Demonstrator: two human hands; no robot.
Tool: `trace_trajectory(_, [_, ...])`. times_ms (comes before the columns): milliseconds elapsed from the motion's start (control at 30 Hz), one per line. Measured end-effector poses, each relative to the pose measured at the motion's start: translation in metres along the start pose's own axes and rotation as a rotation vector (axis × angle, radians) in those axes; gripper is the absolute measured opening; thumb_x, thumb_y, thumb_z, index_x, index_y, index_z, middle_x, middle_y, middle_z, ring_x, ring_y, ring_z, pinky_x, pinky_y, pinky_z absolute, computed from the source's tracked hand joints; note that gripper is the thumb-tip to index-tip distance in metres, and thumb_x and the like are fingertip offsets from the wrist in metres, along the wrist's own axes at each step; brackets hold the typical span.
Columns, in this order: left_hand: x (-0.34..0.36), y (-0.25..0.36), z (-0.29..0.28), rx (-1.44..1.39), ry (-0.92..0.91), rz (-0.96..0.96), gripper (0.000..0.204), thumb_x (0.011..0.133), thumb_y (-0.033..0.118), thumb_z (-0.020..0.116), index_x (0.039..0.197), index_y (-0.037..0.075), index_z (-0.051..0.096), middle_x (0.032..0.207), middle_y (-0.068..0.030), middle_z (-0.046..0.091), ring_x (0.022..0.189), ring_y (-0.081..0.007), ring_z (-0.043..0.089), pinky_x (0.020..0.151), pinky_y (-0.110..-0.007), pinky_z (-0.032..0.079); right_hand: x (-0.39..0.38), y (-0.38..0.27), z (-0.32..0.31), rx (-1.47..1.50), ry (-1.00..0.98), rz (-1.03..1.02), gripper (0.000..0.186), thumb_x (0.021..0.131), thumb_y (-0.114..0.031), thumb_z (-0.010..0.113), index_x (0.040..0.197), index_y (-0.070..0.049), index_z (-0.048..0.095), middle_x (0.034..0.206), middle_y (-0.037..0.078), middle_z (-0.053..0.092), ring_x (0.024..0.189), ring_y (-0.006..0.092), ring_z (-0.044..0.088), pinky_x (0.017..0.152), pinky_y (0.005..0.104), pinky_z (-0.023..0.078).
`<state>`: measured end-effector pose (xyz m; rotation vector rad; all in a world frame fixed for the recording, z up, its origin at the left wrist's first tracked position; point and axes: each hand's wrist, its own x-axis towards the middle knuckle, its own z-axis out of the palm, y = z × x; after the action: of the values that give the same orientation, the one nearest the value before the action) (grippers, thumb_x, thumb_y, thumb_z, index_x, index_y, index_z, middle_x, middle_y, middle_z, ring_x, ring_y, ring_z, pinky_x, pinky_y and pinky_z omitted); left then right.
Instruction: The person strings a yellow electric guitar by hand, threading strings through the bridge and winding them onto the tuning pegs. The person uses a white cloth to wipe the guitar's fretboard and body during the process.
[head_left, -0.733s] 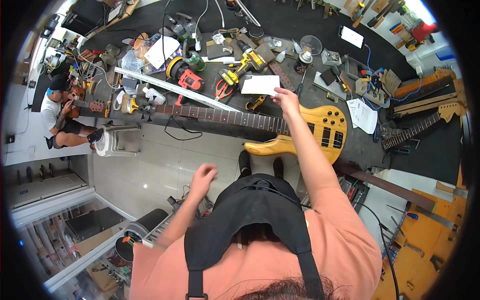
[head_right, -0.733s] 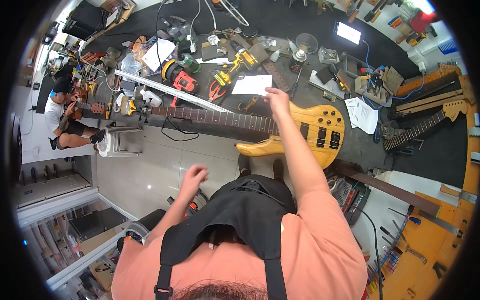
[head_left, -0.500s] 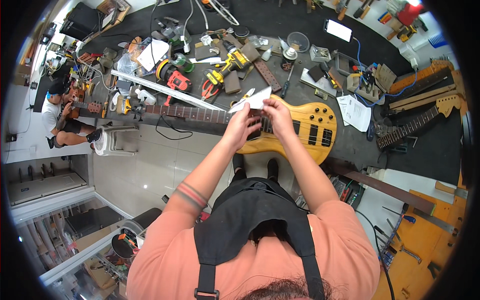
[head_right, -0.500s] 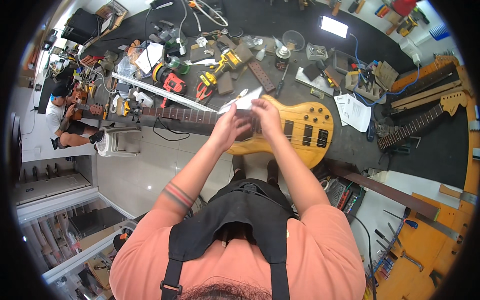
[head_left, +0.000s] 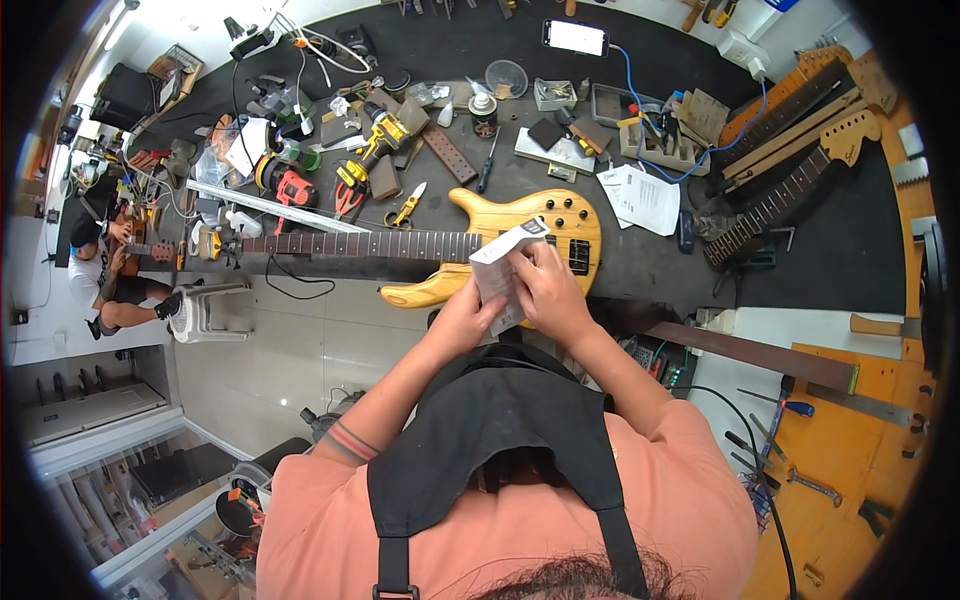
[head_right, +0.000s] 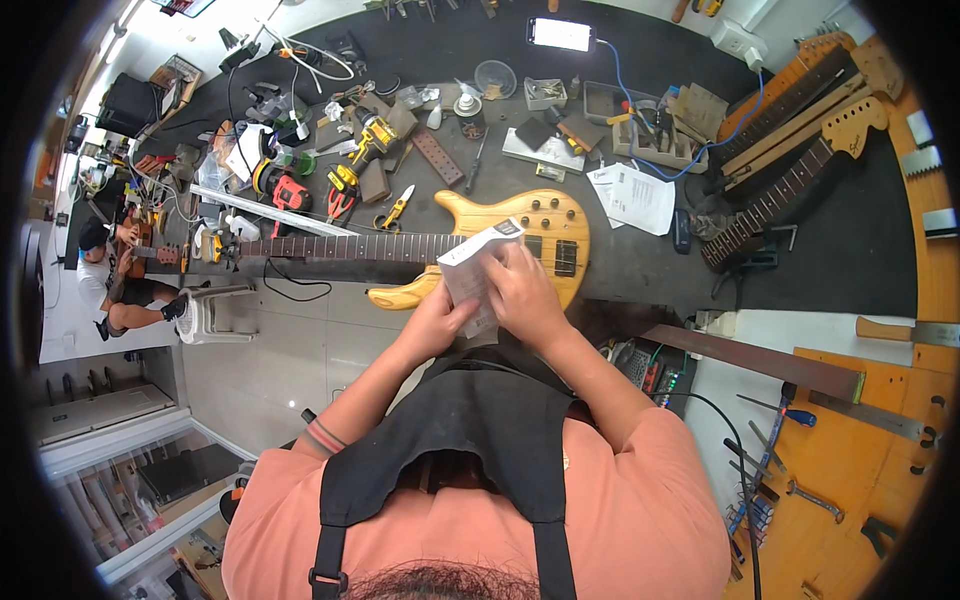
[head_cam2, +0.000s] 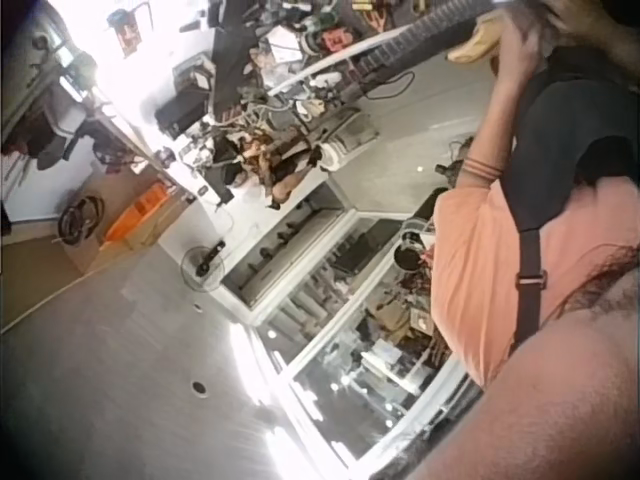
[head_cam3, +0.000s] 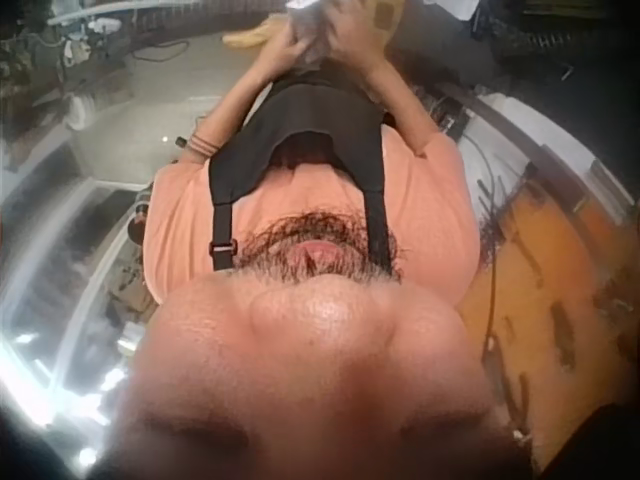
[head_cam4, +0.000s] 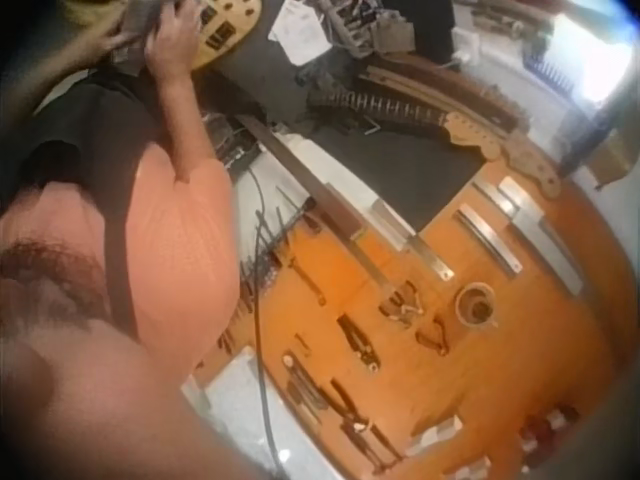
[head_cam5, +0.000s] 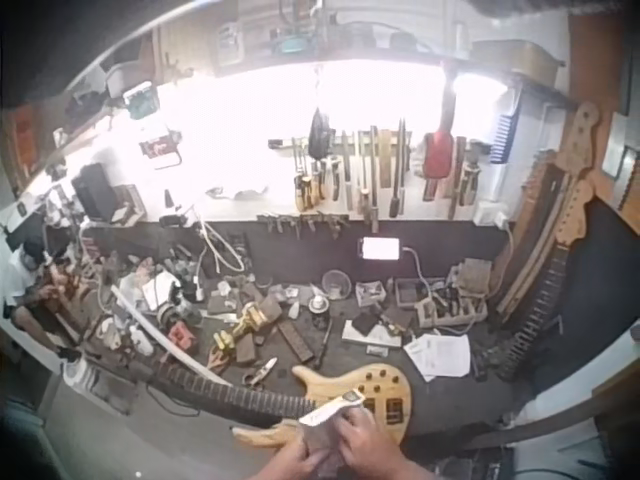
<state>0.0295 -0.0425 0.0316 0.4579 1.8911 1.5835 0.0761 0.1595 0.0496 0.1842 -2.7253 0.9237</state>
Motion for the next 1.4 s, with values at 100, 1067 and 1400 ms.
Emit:
trace_trajectory(100, [-0.005,0.025,-0.003,0.296,-0.092,-0.003,0.06,0.096,0.006,0.068,0.151,0.0,0.048,0.14,-0.0312,0.064,0.134,-0.0484,0.06,0.114,-0.049,0.048,0.003,-0.009,-0.028,-0.055,0.133,-0.072,0.035,0.091,-0.009,0.073,0.125,-0.006,0.068,0.132,0.015,0.062,0.121,0.0385,0.059,0.108,0.0484,0.045])
trace_trajectory(1067, [0.17,0.044,0.143,0.431,-0.613,0.278,0.043,0.094,-0.001,0.061,0.135,0.007,0.07,0.13,-0.0213,0.073,0.119,-0.0381,0.07,0.101,-0.04,0.054,-0.149,0.093,-0.208,0.909,1.373,0.648,0.022,0.119,-0.02,0.048,0.123,-0.001,0.058,0.074,-0.005,0.035,0.065,0.0062,0.031,0.064,0.0275,0.034])
trace_trajectory(1400, [0.282,0.005,0.175,0.283,-0.197,0.052,0.06,0.088,0.001,0.066,0.147,-0.006,0.059,0.115,-0.0201,0.076,0.096,-0.0278,0.075,0.086,-0.038,0.059,-0.195,0.07,-0.213,0.926,1.37,0.673,0.023,0.119,-0.02,0.045,0.126,0.0,0.056,0.076,-0.004,0.035,0.066,0.0066,0.031,0.068,0.0286,0.036])
